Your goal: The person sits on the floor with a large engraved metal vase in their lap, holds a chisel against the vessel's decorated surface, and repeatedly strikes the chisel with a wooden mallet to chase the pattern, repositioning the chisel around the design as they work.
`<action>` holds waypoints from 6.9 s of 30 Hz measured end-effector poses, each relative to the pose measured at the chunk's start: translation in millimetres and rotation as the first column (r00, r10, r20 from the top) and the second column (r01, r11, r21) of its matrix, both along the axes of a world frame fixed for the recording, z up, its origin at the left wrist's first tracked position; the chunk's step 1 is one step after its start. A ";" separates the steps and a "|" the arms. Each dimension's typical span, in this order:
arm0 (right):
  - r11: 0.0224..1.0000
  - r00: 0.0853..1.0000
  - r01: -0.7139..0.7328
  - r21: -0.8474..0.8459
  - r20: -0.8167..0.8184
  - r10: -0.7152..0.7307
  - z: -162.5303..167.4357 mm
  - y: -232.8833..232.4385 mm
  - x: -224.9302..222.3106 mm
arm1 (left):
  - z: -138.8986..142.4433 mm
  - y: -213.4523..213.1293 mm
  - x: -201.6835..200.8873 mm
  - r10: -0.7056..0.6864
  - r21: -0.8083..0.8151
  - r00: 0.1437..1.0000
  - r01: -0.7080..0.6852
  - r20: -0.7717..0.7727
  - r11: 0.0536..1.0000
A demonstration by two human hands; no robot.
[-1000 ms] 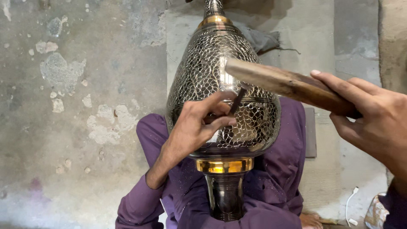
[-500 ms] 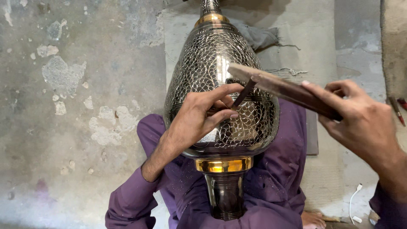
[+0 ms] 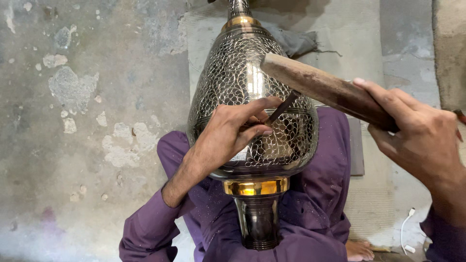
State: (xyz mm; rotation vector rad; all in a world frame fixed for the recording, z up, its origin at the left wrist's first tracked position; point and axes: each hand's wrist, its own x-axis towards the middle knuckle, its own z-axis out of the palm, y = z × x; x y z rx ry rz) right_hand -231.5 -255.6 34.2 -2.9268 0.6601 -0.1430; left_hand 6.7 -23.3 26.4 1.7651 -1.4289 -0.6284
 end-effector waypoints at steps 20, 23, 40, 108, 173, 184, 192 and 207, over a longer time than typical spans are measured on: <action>0.994 0.908 -0.043 0.103 0.418 -0.004 -3.2 17.4 -22.6 | 2.0 0.7 2.6 -0.051 0.025 0.999 0.051 0.006 0.998; 0.962 0.918 -0.020 0.273 0.387 -0.091 -4.1 16.7 -26.1 | 1.2 0.2 1.7 -0.065 0.027 0.997 0.064 0.029 0.998; 0.995 0.956 0.020 0.099 0.291 -0.048 -28.0 27.3 -33.1 | 5.1 -5.7 1.7 -0.142 0.043 0.984 0.138 0.108 0.990; 0.437 0.878 0.126 0.891 0.105 -0.468 -134.3 -5.8 -56.8 | -45.6 27.8 0.2 0.398 -0.127 0.699 -0.570 -0.594 0.812; 0.836 0.894 -0.431 -0.339 -0.287 0.344 95.2 -10.4 145.1 | -58.6 15.9 -23.1 0.560 -0.135 0.766 -0.621 -0.317 0.772; 0.781 0.896 -0.431 -0.451 -0.317 0.311 99.9 -7.0 133.3 | -57.0 19.1 -31.1 0.548 -0.162 0.774 -0.613 -0.318 0.773; 0.835 0.889 -0.410 -0.367 -0.367 0.276 97.6 -5.0 134.8 | -57.3 19.6 -30.7 0.535 -0.157 0.769 -0.611 -0.349 0.776; 0.793 0.851 -0.468 -0.389 -0.441 0.286 96.2 0.8 129.5 | -58.2 22.9 -36.8 0.528 -0.142 0.760 -0.612 -0.379 0.778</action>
